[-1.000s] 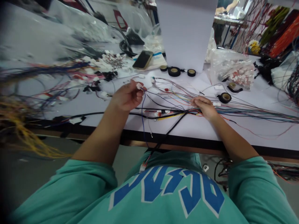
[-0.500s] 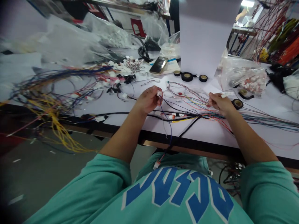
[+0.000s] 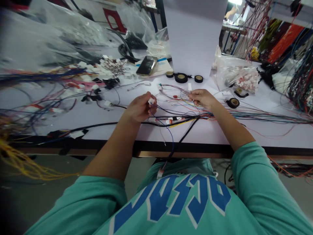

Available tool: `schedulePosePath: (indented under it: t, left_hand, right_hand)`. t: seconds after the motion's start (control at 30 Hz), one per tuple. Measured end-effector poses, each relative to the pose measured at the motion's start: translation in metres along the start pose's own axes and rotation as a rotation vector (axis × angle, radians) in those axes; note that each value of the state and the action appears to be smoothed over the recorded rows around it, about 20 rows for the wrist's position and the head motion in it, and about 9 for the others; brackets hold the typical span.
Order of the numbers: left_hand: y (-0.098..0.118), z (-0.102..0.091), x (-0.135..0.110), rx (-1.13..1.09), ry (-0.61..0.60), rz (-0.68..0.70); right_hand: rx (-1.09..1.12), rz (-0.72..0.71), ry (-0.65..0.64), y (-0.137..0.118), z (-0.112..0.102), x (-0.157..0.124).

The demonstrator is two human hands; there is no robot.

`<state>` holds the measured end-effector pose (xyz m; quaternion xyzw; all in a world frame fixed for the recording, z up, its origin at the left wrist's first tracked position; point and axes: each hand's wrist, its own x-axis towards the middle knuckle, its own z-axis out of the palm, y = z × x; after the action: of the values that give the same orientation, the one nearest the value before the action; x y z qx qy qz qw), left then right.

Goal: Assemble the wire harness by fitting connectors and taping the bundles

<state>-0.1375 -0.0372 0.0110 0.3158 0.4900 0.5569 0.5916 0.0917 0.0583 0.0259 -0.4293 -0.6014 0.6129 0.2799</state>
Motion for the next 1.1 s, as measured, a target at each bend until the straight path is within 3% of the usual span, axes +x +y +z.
schedulePosePath:
  t: [0.13,0.3,0.47,0.57,0.7,0.9,1.03,1.1]
  left_hand:
    - [0.000,-0.001,0.003,0.012,0.064,-0.030]
    - [0.003,-0.002,0.004,0.069,0.129,-0.110]
    - [0.005,-0.005,0.005,0.306,0.299,-0.160]
    - [0.006,-0.010,0.005,0.508,0.317,-0.185]
    - [0.010,-0.018,0.002,0.631,0.222,-0.189]
    - [0.013,-0.025,-0.002,0.514,0.128,-0.164]
    - [0.012,-0.026,-0.001,0.445,0.117,-0.143]
    - [0.012,-0.027,-0.001,0.427,0.105,-0.151]
  right_hand:
    - [-0.056,-0.027,-0.068,0.000,0.010,0.005]
    - [-0.061,-0.034,-0.244,0.003,0.018,0.010]
    - [-0.009,-0.029,-0.343,0.011,0.024,0.012]
    - [-0.006,-0.020,-0.324,0.018,0.031,0.012]
    - [-0.057,-0.068,-0.229,0.026,0.041,0.013]
    - [-0.182,-0.036,-0.114,0.030,0.045,0.018]
    - [-0.323,0.010,-0.048,0.026,0.037,0.018]
    - [-0.447,-0.044,-0.011,0.022,0.030,0.016]
